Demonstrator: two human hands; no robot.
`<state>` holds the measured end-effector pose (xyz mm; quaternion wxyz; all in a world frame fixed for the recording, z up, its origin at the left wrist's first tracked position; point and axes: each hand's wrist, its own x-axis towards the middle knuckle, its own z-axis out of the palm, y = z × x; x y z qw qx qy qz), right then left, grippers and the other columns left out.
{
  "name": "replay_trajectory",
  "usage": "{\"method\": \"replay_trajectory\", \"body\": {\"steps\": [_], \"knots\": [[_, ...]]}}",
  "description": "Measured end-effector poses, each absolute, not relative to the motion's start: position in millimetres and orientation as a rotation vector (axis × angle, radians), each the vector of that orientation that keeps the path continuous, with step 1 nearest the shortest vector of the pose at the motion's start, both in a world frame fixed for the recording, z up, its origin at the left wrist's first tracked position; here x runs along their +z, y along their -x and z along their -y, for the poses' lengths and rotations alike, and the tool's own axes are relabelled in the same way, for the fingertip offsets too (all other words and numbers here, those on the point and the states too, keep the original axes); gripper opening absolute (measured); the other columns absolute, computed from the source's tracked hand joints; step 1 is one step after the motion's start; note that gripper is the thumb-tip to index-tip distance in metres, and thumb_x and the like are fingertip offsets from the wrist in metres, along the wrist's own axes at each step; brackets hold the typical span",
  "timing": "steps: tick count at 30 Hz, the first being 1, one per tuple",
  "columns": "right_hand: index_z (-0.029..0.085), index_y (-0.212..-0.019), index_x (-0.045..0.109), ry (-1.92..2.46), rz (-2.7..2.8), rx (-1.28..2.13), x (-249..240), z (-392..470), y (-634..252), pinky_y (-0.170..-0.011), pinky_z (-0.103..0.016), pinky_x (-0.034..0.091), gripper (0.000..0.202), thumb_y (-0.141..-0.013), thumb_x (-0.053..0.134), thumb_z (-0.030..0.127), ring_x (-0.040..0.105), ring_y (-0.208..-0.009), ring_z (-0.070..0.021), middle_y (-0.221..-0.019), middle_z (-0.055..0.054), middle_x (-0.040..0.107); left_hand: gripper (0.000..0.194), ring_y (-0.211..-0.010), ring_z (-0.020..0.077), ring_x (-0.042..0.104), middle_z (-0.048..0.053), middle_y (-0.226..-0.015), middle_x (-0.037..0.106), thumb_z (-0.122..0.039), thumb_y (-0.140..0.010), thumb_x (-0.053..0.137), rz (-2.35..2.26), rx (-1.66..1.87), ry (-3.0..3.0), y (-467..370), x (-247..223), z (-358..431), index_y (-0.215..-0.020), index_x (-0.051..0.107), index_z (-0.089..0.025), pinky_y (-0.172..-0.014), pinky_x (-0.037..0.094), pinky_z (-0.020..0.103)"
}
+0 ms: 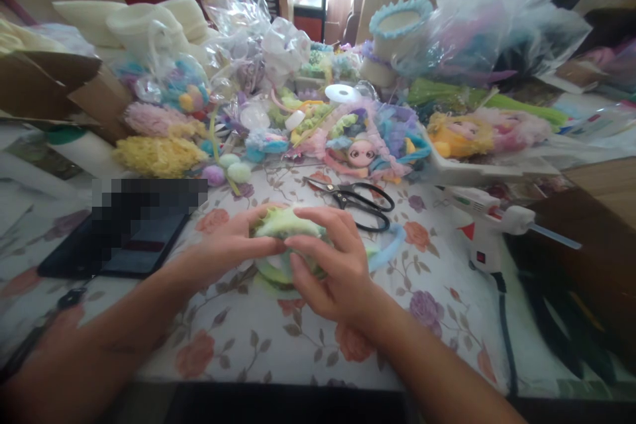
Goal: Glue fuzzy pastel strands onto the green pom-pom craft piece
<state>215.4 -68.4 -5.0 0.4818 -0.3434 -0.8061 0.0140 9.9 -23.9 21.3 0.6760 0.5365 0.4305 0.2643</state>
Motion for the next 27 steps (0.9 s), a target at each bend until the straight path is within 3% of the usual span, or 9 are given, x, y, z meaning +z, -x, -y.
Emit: {"method": "replay_trajectory", "body": {"steps": [3,10,14,19,23,27], "knots": [[0.025,-0.112,0.074,0.815,1.987,-0.018,-6.0,66.2,-214.4,-0.094,-0.051,0.060,0.028,-0.092,0.061,0.009,0.072,-0.112,-0.0298,-0.128,-0.014,0.072,0.039,-0.093,0.0247,0.069,0.004,-0.097,0.073,-0.037,-0.072,0.081,-1.004,0.611,-1.263,-9.2,19.9,23.6,-0.104,0.069,-0.019,-0.077,0.053,0.033],[0.021,-0.135,0.071,0.974,2.064,0.087,-13.1,60.1,-215.1,-0.116,-0.060,0.049,0.035,-0.102,0.057,0.023,0.057,-0.141,-0.0359,-0.153,-0.019,0.059,0.047,-0.107,0.0300,0.070,0.008,-0.110,0.076,-0.038,-0.072,0.083,-1.006,0.609,-1.291,-7.2,18.5,22.4,-0.114,0.072,-0.019,-0.085,0.056,0.037],[0.023,-0.141,0.067,1.000,2.002,0.114,-11.0,61.1,-220.1,-0.113,-0.060,0.051,0.040,-0.102,0.056,0.025,0.060,-0.139,-0.0358,-0.150,-0.018,0.060,0.048,-0.094,0.0254,0.071,0.006,-0.105,0.077,-0.033,-0.072,0.082,-0.970,0.588,-1.219,-7.7,18.8,22.6,-0.117,0.072,-0.019,-0.078,0.056,0.034],[0.027,-0.131,0.073,0.827,2.062,0.036,-10.6,62.3,-218.6,-0.115,-0.060,0.050,0.036,-0.099,0.057,0.023,0.060,-0.139,-0.0362,-0.148,-0.014,0.063,0.046,-0.102,0.0280,0.072,0.007,-0.109,0.077,-0.036,-0.072,0.084,-0.994,0.619,-1.274,-7.2,16.1,22.6,-0.112,0.072,-0.018,-0.082,0.056,0.035],[0.025,-0.138,0.070,0.993,2.027,0.083,-13.5,59.4,-218.4,-0.116,-0.062,0.049,0.038,-0.104,0.054,0.029,0.058,-0.142,-0.0367,-0.153,-0.016,0.061,0.044,-0.102,0.0284,0.072,0.008,-0.109,0.078,-0.035,-0.073,0.082,-0.986,0.620,-1.279,-7.0,16.5,22.0,-0.113,0.073,-0.019,-0.082,0.056,0.035],[0.028,-0.138,0.072,0.915,1.993,0.049,-11.6,60.7,-222.4,-0.114,-0.062,0.050,0.039,-0.101,0.057,0.027,0.061,-0.138,-0.0368,-0.150,-0.014,0.064,0.046,-0.098,0.0272,0.073,0.007,-0.108,0.079,-0.033,-0.073,0.083,-0.976,0.612,-1.258,-7.6,17.6,22.0,-0.116,0.074,-0.020,-0.079,0.056,0.033]]}}
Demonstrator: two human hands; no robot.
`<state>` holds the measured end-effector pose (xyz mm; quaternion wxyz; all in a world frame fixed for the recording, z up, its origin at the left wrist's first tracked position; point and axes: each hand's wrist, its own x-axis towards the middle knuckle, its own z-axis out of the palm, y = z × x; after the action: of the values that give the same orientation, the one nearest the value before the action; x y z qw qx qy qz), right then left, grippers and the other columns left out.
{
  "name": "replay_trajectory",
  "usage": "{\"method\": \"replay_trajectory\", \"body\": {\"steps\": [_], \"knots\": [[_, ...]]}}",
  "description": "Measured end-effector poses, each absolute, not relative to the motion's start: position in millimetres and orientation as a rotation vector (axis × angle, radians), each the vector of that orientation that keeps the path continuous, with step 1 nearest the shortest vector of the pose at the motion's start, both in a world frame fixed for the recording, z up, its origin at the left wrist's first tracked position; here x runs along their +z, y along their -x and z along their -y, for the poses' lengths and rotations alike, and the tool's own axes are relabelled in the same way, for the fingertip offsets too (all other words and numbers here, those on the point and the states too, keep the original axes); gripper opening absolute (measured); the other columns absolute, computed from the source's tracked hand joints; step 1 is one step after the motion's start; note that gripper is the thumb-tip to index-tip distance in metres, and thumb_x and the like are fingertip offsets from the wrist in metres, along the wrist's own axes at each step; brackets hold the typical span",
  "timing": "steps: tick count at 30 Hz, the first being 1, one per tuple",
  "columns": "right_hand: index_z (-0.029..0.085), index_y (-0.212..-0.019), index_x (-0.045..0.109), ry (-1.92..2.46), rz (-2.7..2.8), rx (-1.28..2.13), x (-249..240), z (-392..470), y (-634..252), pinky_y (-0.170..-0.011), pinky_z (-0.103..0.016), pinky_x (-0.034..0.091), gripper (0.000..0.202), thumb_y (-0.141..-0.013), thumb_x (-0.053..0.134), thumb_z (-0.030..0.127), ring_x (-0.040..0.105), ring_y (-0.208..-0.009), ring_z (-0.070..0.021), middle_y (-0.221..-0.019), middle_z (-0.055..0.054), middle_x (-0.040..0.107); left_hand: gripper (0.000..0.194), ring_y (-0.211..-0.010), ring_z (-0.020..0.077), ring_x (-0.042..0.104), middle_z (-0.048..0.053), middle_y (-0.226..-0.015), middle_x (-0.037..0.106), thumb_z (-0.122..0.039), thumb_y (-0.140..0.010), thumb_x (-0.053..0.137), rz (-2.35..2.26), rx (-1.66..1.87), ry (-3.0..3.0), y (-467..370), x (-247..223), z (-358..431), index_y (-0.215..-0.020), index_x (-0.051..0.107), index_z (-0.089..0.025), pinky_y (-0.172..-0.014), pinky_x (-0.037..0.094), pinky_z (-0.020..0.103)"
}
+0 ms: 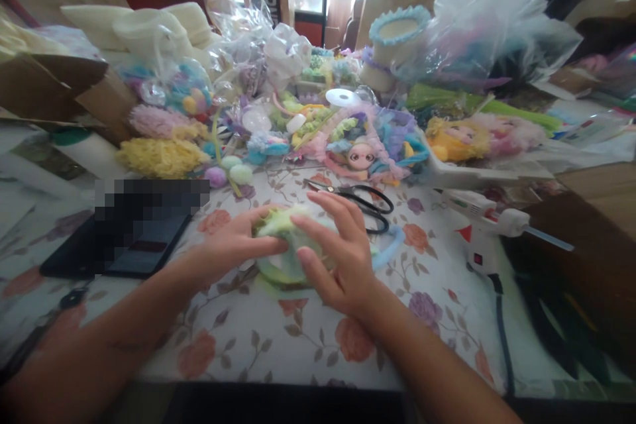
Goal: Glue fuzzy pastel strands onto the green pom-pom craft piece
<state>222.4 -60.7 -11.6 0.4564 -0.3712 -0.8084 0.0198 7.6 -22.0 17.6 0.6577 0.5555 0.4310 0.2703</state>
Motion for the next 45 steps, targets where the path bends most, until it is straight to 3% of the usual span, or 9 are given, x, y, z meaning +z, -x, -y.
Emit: {"method": "replay_trajectory", "body": {"steps": [7,10,13,19,24,29,37,42,45], "knots": [[0.024,-0.127,0.077,1.058,1.901,0.051,-9.3,54.5,-219.5,-0.115,-0.056,0.052,0.030,-0.104,0.058,0.028,0.065,-0.136,-0.0334,-0.145,-0.015,0.070,0.051,-0.102,0.0284,0.074,0.008,-0.113,0.080,-0.035,-0.073,0.086,-0.988,0.605,-1.224,-4.6,13.8,20.2,-0.120,0.074,-0.020,-0.083,0.058,0.035],[0.023,-0.113,0.079,1.250,1.684,0.002,-7.5,41.3,-237.4,-0.100,-0.049,0.061,0.020,-0.100,0.066,0.029,0.076,-0.112,-0.0303,-0.118,-0.012,0.081,0.056,-0.099,0.0294,0.076,0.008,-0.110,0.082,-0.035,-0.069,0.090,-1.021,0.600,-1.181,4.4,13.6,12.1,-0.121,0.075,-0.020,-0.079,0.059,0.035],[0.023,-0.096,0.079,1.450,1.687,0.024,-10.9,24.8,-268.1,-0.079,-0.044,0.062,0.014,-0.092,0.070,0.032,0.076,-0.080,-0.0270,-0.091,-0.008,0.082,0.064,-0.101,0.0311,0.076,0.008,-0.109,0.082,-0.038,-0.065,0.094,-1.079,0.663,-1.205,17.7,15.1,1.1,-0.124,0.075,-0.020,-0.081,0.059,0.035],[0.019,-0.093,0.078,1.606,1.903,0.172,-22.0,1.5,-302.4,-0.081,-0.045,0.058,0.027,-0.088,0.066,0.043,0.075,-0.086,-0.0315,-0.093,-0.013,0.080,0.077,-0.113,0.0358,0.074,0.011,-0.120,0.081,-0.044,-0.063,0.094,-1.180,0.688,-1.296,32.9,19.9,-9.8,-0.133,0.071,-0.019,-0.089,0.058,0.039],[0.017,-0.098,0.077,1.714,1.968,0.196,-21.1,-0.5,-302.1,-0.088,-0.047,0.056,0.032,-0.084,0.069,0.045,0.073,-0.094,-0.0350,-0.102,-0.016,0.079,0.070,-0.115,0.0351,0.073,0.009,-0.120,0.080,-0.048,-0.070,0.089,-1.143,0.665,-1.321,30.8,17.6,-9.9,-0.133,0.071,-0.022,-0.091,0.057,0.040],[0.018,-0.100,0.075,1.769,2.019,0.265,-19.6,-7.0,-305.5,-0.086,-0.045,0.054,0.032,-0.084,0.070,0.046,0.072,-0.096,-0.0350,-0.105,-0.015,0.076,0.084,-0.120,0.0350,0.071,0.011,-0.131,0.077,-0.043,-0.069,0.091,-1.188,0.646,-1.298,30.7,17.2,-9.4,-0.145,0.063,-0.022,-0.092,0.056,0.039],[0.022,-0.085,0.067,1.837,2.181,0.369,2.4,-16.4,-311.1,-0.073,-0.037,0.047,0.024,-0.087,0.066,0.046,0.070,-0.085,-0.0309,-0.090,-0.011,0.074,0.064,-0.115,0.0322,0.073,0.008,-0.127,0.078,-0.046,-0.072,0.088,-1.106,0.622,-1.381,30.8,19.3,-9.9,-0.129,0.071,-0.021,-0.087,0.057,0.035],[0.018,-0.095,0.069,1.907,1.917,0.827,36.7,14.5,-333.1,-0.065,-0.035,0.044,0.052,-0.083,0.075,0.068,0.064,-0.072,-0.0248,-0.084,-0.011,0.073,0.053,-0.104,0.0286,0.074,0.006,-0.112,0.079,-0.047,-0.079,0.081,-1.111,0.594,-1.607,30.8,17.6,-10.9,-0.123,0.073,-0.019,-0.080,0.056,0.032],[0.018,-0.102,0.071,1.803,1.683,1.170,49.3,40.0,-334.0,-0.058,-0.029,0.044,0.058,-0.073,0.087,0.066,0.059,-0.065,-0.0181,-0.082,-0.005,0.069,0.053,-0.100,0.0276,0.074,0.006,-0.110,0.079,-0.043,-0.080,0.080,-1.080,0.564,-1.646,30.6,17.9,-10.5,-0.127,0.072,-0.019,-0.078,0.057,0.032]]}}
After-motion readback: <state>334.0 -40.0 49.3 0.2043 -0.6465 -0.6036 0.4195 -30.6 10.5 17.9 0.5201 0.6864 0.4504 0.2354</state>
